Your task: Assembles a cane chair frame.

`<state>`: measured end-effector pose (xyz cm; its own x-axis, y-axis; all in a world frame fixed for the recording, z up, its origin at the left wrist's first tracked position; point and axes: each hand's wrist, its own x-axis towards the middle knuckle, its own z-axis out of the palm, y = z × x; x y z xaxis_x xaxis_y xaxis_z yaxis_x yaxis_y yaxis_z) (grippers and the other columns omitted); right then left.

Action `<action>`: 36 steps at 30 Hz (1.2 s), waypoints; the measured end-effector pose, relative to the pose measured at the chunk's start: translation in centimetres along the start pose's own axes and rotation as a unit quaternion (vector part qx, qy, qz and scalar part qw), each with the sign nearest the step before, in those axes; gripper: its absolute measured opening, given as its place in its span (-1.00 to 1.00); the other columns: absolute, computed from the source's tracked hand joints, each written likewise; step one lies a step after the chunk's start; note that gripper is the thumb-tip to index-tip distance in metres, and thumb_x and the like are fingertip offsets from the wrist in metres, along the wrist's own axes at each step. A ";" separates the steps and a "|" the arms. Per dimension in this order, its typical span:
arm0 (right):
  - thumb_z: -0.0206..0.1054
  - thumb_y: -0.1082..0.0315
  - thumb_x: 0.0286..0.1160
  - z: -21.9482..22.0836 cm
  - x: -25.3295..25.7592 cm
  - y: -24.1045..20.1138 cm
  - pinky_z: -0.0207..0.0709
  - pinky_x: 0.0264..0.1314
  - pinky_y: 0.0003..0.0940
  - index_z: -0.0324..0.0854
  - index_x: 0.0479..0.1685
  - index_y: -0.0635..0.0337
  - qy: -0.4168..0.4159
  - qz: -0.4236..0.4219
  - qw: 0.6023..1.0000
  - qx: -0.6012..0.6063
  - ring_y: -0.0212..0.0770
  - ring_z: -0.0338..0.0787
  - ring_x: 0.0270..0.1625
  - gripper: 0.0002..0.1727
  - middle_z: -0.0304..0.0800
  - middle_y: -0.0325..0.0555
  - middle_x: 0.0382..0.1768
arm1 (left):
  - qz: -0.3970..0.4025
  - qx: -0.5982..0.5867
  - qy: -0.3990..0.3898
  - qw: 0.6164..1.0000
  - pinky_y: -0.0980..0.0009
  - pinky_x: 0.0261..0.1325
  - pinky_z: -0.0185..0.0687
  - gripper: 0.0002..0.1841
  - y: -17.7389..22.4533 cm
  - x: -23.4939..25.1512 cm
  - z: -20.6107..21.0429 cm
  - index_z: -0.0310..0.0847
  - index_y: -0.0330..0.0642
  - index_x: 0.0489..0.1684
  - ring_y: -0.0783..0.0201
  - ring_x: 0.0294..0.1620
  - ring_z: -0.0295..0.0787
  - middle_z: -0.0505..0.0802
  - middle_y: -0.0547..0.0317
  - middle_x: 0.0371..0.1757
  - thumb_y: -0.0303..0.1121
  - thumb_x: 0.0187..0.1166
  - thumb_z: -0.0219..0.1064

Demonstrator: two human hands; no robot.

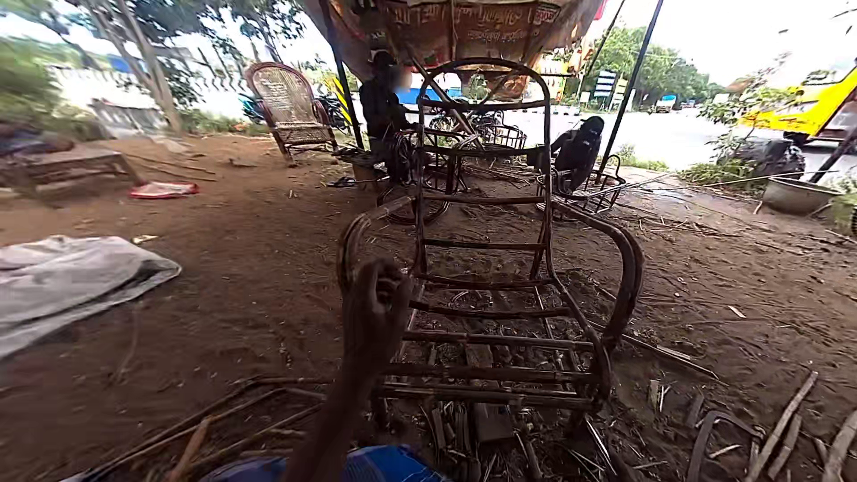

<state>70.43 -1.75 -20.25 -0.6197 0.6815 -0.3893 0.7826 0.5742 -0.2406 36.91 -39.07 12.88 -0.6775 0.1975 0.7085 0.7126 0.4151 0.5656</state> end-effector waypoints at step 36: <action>0.33 0.06 0.62 2.0 -2.6 -9.2 0.41 0.53 0.36 0.67 0.43 0.12 -0.219 -0.216 0.949 -0.063 0.25 0.69 0.44 -0.50 0.74 0.25 0.34 | -0.079 0.182 -0.747 0.634 -0.39 0.50 0.41 -0.39 -9.9 -25.5 5.0 0.52 -0.21 0.52 -0.31 0.50 0.60 0.71 -0.32 0.42 0.02 0.62 0.35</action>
<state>64.97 -9.72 -18.84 -0.7749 0.1324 -0.6180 0.4309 0.8260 -0.3634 46.23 -43.78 -12.83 -0.3453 0.6359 -0.6903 0.7087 0.6588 0.2524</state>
